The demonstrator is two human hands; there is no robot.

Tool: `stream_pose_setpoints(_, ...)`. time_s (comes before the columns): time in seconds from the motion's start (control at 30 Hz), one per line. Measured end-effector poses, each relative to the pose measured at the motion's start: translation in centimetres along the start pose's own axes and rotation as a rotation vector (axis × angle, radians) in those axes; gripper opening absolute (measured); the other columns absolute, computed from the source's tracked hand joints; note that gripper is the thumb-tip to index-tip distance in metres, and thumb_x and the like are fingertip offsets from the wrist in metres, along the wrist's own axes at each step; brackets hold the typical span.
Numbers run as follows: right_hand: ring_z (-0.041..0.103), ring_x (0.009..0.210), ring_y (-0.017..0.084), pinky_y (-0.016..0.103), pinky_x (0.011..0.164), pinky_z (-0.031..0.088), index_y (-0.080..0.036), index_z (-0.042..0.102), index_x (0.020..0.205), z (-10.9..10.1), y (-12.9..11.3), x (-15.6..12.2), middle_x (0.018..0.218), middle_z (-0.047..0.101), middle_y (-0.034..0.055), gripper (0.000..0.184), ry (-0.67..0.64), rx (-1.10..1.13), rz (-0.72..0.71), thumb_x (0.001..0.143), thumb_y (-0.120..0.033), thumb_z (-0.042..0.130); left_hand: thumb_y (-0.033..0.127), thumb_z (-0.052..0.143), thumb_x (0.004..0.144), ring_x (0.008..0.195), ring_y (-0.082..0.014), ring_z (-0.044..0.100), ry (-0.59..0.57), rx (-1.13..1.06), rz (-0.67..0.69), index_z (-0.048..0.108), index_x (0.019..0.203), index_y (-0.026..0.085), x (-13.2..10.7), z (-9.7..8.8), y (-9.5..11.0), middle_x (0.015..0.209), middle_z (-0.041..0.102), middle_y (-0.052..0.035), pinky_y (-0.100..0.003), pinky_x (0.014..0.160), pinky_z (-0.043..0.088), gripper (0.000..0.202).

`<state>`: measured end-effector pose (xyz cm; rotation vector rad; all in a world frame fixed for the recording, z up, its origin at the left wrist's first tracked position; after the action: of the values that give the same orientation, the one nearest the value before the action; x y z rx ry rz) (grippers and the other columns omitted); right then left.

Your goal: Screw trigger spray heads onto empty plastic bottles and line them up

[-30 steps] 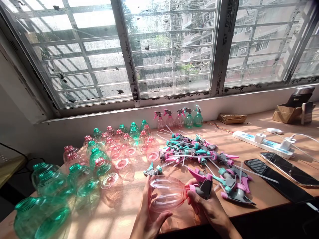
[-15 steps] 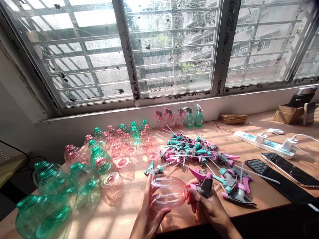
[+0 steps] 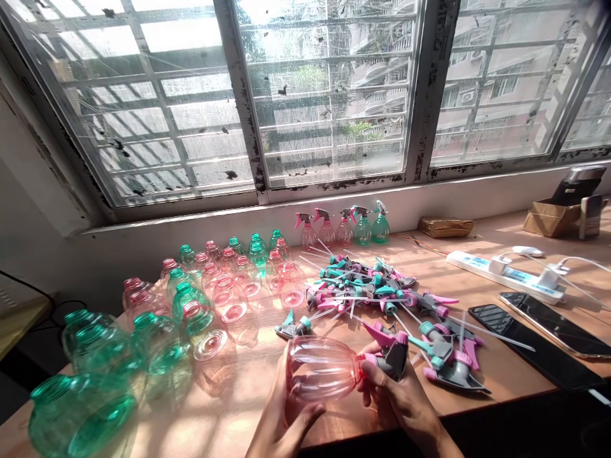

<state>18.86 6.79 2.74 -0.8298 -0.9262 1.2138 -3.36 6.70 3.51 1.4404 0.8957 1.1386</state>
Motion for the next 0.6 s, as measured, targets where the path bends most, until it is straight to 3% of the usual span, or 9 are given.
stream_pose_setpoints(0.1, 0.063, 0.044, 0.017, 0.026, 0.045, 0.047, -0.02, 0.066, 0.09, 0.07, -0.37, -0.09, 0.056, 0.073, 0.0006, 0.043, 0.008, 0.006, -0.011, 0.082, -0.056, 0.088, 0.051, 0.08, 0.09, 0.141, -0.0354, 0.058, -0.009, -0.073, -0.004, 0.032, 0.164, 0.044, 0.01, 0.12, -0.36, 0.165, 0.05, -0.0067, -0.047, 0.12, 0.045, 0.088)
stream_pose_setpoints(0.23, 0.062, 0.043, 0.015, 0.024, 0.044, 0.046, -0.02, 0.066, 0.093, -0.05, -0.36, -0.21, 0.056, 0.072, -0.0002, 0.043, 0.021, 0.006, -0.013, 0.083, -0.055, 0.088, 0.049, 0.079, 0.092, 0.147, -0.034, 0.05, 0.034, -0.048, 0.041, 0.036, 0.162, 0.047, 0.02, -0.17, -0.15, 0.166, 0.048, -0.0044, -0.043, 0.12, 0.045, 0.082)
stream_pose_setpoints(0.4, 0.061, 0.042, 0.014, 0.024, 0.043, 0.047, -0.018, 0.068, 0.095, 0.08, -0.23, -0.23, 0.057, 0.073, 0.0011, 0.046, -0.003, -0.017, -0.021, 0.079, -0.053, 0.092, 0.054, 0.082, 0.087, 0.131, -0.035, 0.063, 0.024, -0.047, 0.006, 0.024, 0.167, 0.042, 0.06, 0.03, -0.13, 0.165, 0.046, -0.0095, -0.046, 0.114, 0.05, 0.1)
stream_pose_setpoints(0.6, 0.061, 0.043, 0.013, 0.023, 0.043, 0.048, -0.017, 0.071, 0.091, 0.5, -0.42, -0.08, 0.058, 0.074, 0.001, 0.045, -0.011, 0.003, -0.008, 0.077, -0.054, 0.093, 0.054, 0.084, 0.085, 0.129, -0.0328, 0.063, 0.057, -0.051, 0.024, 0.031, 0.165, 0.043, 0.02, -0.17, 0.13, 0.163, 0.047, -0.0081, -0.04, 0.107, 0.055, 0.096)
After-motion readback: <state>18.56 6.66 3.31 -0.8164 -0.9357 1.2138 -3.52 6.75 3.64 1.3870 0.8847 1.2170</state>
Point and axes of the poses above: each hand's wrist, its own x-axis towards the middle knuckle, its own z-axis out of the palm, y = z × x, the point moved 7 cm from there along x, towards the middle knuckle
